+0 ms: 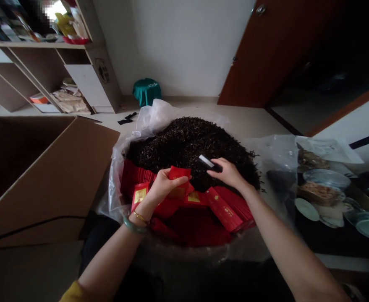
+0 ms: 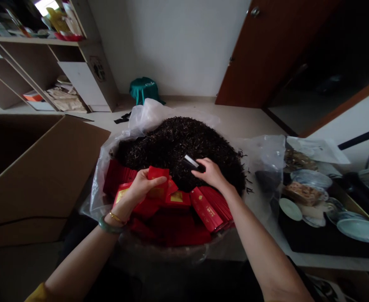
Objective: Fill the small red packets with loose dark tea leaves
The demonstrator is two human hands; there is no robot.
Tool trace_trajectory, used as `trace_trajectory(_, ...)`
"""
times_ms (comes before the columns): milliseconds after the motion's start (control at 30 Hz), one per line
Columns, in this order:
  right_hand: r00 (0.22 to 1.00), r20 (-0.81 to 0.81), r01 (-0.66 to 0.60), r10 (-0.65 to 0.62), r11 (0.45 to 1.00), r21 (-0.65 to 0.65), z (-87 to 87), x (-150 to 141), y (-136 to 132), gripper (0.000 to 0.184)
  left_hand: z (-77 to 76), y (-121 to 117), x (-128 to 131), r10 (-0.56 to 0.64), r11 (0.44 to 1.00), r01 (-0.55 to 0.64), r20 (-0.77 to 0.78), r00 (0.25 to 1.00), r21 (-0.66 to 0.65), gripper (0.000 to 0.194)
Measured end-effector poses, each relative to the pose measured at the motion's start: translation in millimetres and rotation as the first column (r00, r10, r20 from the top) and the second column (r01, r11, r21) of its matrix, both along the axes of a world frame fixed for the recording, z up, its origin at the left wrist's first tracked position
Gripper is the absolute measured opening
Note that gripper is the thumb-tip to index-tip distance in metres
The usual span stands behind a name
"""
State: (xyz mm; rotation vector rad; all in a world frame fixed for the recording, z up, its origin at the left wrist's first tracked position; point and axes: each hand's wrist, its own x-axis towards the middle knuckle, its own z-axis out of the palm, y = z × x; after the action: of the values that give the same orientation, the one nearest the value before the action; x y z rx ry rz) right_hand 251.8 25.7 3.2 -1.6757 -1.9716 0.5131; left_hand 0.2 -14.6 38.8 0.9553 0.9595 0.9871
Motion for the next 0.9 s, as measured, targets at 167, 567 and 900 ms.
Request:
trace_trajectory(167,0.936,-0.261,-0.251,0.235,0.967,-0.031,56.1,-12,-13,0.045,0.6,-2,2,0.005,1.000,-0.004,-0.025,1.000,0.017,0.037)
trace_trajectory(567,0.928,-0.055,-0.370,0.369,0.929,-0.021,93.3,-70,-25,0.021,4.6,-4,0,-0.043,0.998,0.048,-0.101,0.994,0.046,0.037)
trace_trajectory(900,0.944,-0.070,-0.321,0.322,0.947,0.027,87.0,-70,-26,0.019,-0.2,-1,4,-0.044,0.999,0.042,-0.073,0.996,-0.029,0.042)
